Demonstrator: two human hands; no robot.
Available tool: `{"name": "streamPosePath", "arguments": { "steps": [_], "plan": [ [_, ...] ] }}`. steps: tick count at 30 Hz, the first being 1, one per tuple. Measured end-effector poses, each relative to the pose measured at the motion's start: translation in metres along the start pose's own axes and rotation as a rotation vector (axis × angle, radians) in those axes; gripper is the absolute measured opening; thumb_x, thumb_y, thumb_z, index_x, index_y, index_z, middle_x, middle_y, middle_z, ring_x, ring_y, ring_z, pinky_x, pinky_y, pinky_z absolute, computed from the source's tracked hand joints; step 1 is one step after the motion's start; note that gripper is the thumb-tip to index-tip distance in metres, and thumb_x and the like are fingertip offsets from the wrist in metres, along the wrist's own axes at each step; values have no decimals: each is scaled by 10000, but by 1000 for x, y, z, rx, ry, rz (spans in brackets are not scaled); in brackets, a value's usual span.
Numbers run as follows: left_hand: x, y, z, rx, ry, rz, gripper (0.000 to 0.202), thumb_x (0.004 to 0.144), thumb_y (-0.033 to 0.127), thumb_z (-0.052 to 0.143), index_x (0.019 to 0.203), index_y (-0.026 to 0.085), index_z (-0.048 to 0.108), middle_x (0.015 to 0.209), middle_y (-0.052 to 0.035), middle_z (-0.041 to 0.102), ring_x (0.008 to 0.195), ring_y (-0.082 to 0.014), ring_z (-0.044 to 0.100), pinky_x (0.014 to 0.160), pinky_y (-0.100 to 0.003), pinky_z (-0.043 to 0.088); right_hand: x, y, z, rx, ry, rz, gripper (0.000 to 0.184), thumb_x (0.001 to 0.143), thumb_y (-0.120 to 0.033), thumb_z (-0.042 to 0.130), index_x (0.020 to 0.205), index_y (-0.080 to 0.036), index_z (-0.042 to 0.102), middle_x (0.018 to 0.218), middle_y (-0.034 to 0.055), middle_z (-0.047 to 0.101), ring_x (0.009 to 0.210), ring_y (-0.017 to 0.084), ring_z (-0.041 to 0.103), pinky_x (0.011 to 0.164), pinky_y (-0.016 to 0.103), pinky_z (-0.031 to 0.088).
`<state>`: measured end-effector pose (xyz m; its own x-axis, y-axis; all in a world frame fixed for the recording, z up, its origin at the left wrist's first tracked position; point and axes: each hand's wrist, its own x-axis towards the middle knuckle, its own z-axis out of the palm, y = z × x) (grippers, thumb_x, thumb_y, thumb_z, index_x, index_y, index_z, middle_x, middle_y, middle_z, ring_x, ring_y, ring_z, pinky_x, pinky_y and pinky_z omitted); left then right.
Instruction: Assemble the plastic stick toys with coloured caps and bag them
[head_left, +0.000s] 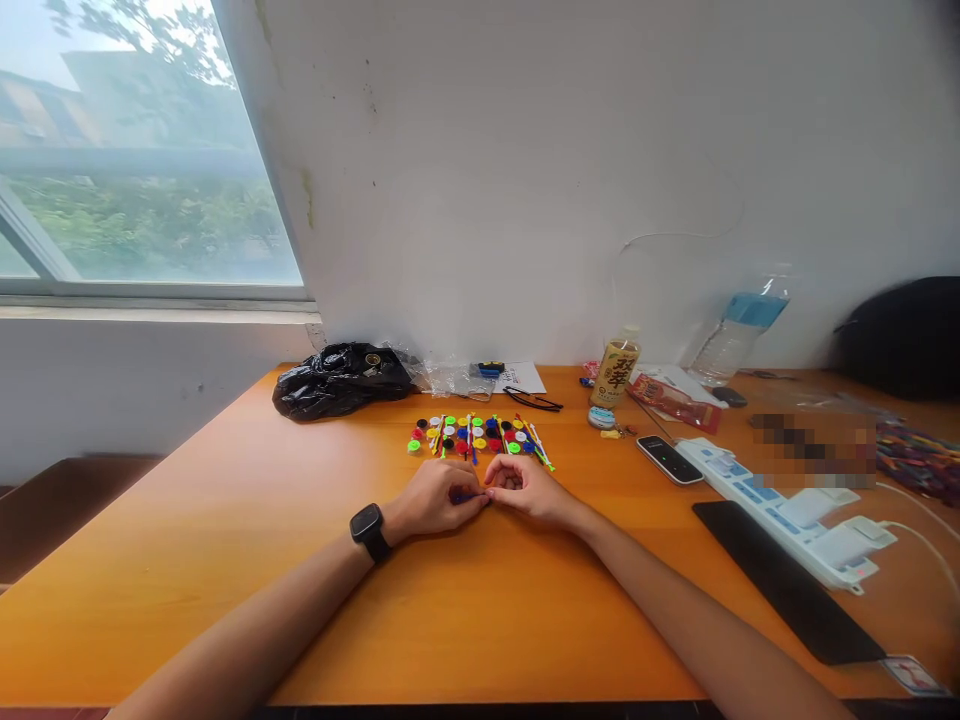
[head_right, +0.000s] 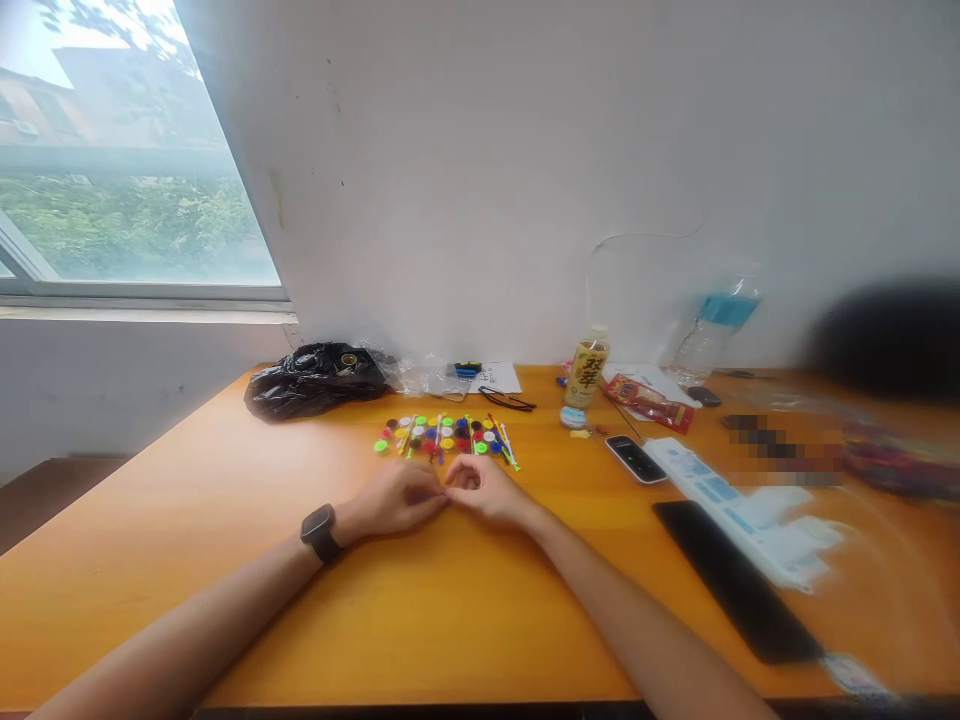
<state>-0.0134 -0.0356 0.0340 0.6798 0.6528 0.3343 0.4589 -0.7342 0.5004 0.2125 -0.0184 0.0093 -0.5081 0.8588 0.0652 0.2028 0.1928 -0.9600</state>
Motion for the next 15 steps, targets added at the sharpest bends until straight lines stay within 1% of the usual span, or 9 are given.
{"name": "streamPosePath", "arguments": {
  "steps": [5,9,12,13,15],
  "plan": [
    [-1,-4,6,77,34,69,249,958,256,591,742,196,700,789,-46,691,692,-148,603,624,-269,375,0,-1,2,-10,2,-2,336,775,-444,826,876,-179,647,733,-12,617,669,132,550,634,255,405],
    [-3,-4,12,112,69,41,176,907,224,621,740,200,670,795,-39,689,692,-152,606,625,-271,390,0,0,3,-63,23,-2,304,763,-403,821,847,-176,637,709,-14,609,645,131,541,611,253,398],
    [-3,0,11,87,98,14,112,902,249,639,807,209,682,799,-31,689,701,-157,613,635,-267,415,-4,-3,1,-161,62,-31,256,816,-400,778,855,-182,649,738,-1,630,661,139,549,607,254,407],
    [-3,0,9,78,121,2,98,911,263,638,849,213,695,811,-28,695,705,-158,617,643,-267,424,-6,-5,0,-222,89,-44,241,839,-406,760,865,-188,661,754,3,642,662,139,546,602,253,402],
    [-3,0,5,64,195,-26,138,955,278,593,941,221,718,854,-28,714,714,-157,625,671,-271,442,-11,-10,-4,-365,175,-64,228,882,-426,722,884,-201,688,789,8,668,643,133,521,584,253,378]
  ]
}}
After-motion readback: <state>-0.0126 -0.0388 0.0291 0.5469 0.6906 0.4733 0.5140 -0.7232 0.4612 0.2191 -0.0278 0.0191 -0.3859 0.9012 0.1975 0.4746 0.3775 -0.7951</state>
